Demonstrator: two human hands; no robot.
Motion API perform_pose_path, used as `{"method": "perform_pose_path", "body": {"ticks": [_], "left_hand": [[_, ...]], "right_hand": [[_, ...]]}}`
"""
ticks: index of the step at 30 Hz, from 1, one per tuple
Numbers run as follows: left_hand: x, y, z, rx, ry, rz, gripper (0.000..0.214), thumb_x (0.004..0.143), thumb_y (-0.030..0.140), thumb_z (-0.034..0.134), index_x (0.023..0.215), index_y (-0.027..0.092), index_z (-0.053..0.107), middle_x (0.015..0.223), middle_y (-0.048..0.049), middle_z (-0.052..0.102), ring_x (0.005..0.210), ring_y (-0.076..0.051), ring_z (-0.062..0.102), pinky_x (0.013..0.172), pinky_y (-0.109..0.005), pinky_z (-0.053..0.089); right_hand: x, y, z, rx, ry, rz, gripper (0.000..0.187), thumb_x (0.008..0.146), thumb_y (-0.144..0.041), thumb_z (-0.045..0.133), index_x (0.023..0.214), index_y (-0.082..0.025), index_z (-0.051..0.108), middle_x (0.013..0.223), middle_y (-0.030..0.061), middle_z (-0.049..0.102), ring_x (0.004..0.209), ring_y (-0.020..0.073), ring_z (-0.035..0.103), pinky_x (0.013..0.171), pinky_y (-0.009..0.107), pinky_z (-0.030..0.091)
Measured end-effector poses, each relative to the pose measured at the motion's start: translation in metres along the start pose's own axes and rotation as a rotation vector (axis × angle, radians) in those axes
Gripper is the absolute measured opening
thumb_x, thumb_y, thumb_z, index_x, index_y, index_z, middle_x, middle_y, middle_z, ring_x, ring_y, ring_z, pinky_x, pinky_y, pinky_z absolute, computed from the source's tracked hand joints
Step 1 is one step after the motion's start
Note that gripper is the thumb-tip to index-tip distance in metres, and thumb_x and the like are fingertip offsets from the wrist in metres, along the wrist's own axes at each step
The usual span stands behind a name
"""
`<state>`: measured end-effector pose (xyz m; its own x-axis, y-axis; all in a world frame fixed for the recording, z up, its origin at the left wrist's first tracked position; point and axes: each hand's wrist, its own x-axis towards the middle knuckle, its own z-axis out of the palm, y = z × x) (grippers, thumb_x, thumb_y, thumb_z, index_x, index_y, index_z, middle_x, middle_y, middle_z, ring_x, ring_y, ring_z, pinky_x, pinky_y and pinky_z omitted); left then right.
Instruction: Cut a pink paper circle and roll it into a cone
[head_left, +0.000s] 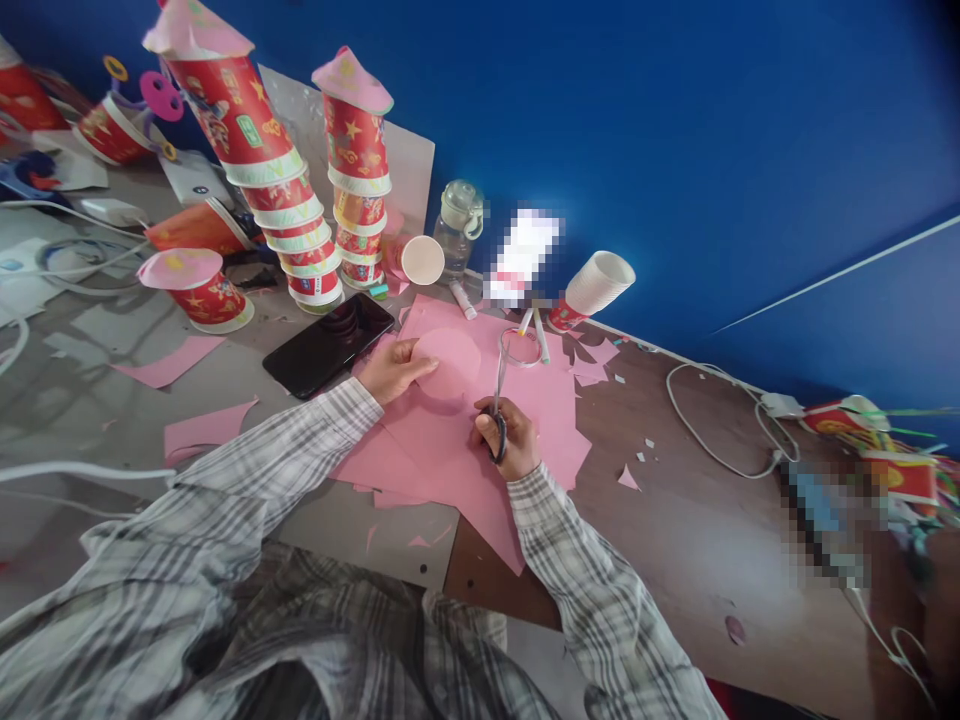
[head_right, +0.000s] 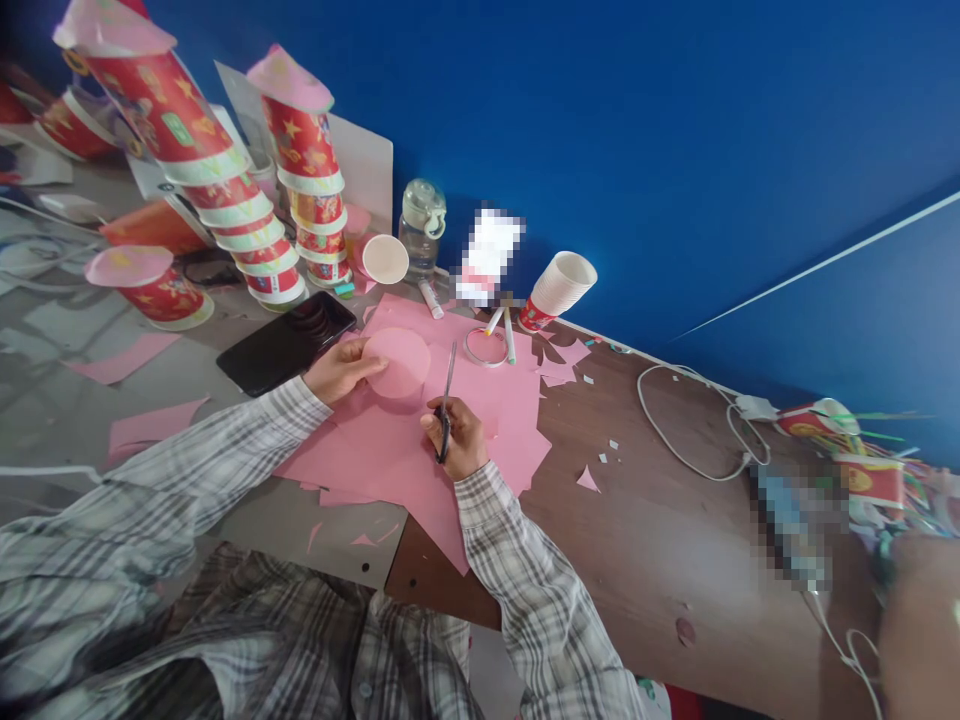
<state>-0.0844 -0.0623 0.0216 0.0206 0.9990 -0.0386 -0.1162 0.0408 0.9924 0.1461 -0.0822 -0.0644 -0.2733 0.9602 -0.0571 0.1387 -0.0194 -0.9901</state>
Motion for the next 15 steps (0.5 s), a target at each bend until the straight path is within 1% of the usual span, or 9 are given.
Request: {"method": "perform_pose_path", "body": {"ticks": [3, 6, 9, 11, 13, 15], "left_hand": [[0.0, -0.001, 0.002, 0.026, 0.0, -0.002, 0.026, 0.061, 0.036, 0.063, 0.066, 0.012, 0.055, 0.05, 0.0031, 0.05, 0.046, -0.009, 0.042, 0.042, -0.022, 0.033], [0.0, -0.002, 0.003, -0.008, 0.023, -0.031, 0.026, 0.058, 0.036, 0.065, 0.061, 0.013, 0.053, 0.048, 0.004, 0.048, 0.045, -0.008, 0.042, 0.041, -0.021, 0.035], [0.0, -0.005, 0.004, -0.142, 0.03, -0.115, 0.031, 0.054, 0.037, 0.068, 0.068, 0.013, 0.055, 0.054, 0.0026, 0.052, 0.05, -0.01, 0.048, 0.045, -0.023, 0.042], [0.001, -0.008, 0.004, -0.206, 0.036, -0.161, 0.035, 0.052, 0.037, 0.069, 0.074, 0.013, 0.056, 0.059, 0.0015, 0.055, 0.055, -0.012, 0.051, 0.049, -0.025, 0.046], [0.002, -0.011, 0.003, -0.225, 0.018, -0.154, 0.036, 0.053, 0.036, 0.069, 0.078, 0.013, 0.056, 0.062, 0.0005, 0.056, 0.058, -0.013, 0.053, 0.051, -0.027, 0.047], [0.002, -0.014, 0.001, -0.202, -0.009, -0.106, 0.035, 0.056, 0.036, 0.067, 0.08, 0.013, 0.056, 0.063, -0.0001, 0.057, 0.059, -0.013, 0.053, 0.053, -0.027, 0.047]], "right_hand": [[0.0, -0.002, -0.002, -0.022, -0.013, -0.028, 0.075, 0.08, -0.098, 0.091, 0.102, -0.029, 0.072, 0.059, -0.0055, 0.067, 0.054, 0.0196, 0.062, 0.057, 0.033, 0.053], [-0.005, -0.007, -0.002, 0.022, 0.03, -0.079, 0.069, 0.083, -0.092, 0.09, 0.102, -0.029, 0.071, 0.06, -0.0046, 0.068, 0.055, 0.0207, 0.063, 0.059, 0.035, 0.055], [-0.013, -0.016, -0.002, 0.059, 0.117, -0.158, 0.06, 0.086, -0.081, 0.092, 0.108, -0.029, 0.071, 0.07, -0.0012, 0.076, 0.061, 0.0227, 0.069, 0.063, 0.037, 0.059], [-0.016, -0.022, -0.002, 0.067, 0.143, -0.184, 0.057, 0.085, -0.075, 0.094, 0.11, -0.029, 0.071, 0.075, -0.0001, 0.078, 0.064, 0.0235, 0.072, 0.065, 0.038, 0.061], [-0.016, -0.025, -0.002, 0.057, 0.132, -0.172, 0.057, 0.082, -0.073, 0.097, 0.108, -0.029, 0.071, 0.072, -0.0016, 0.075, 0.063, 0.0229, 0.07, 0.065, 0.037, 0.06], [-0.013, -0.025, -0.001, 0.034, 0.108, -0.137, 0.058, 0.079, -0.072, 0.098, 0.105, -0.029, 0.071, 0.069, -0.0039, 0.071, 0.061, 0.021, 0.067, 0.064, 0.036, 0.057]]}}
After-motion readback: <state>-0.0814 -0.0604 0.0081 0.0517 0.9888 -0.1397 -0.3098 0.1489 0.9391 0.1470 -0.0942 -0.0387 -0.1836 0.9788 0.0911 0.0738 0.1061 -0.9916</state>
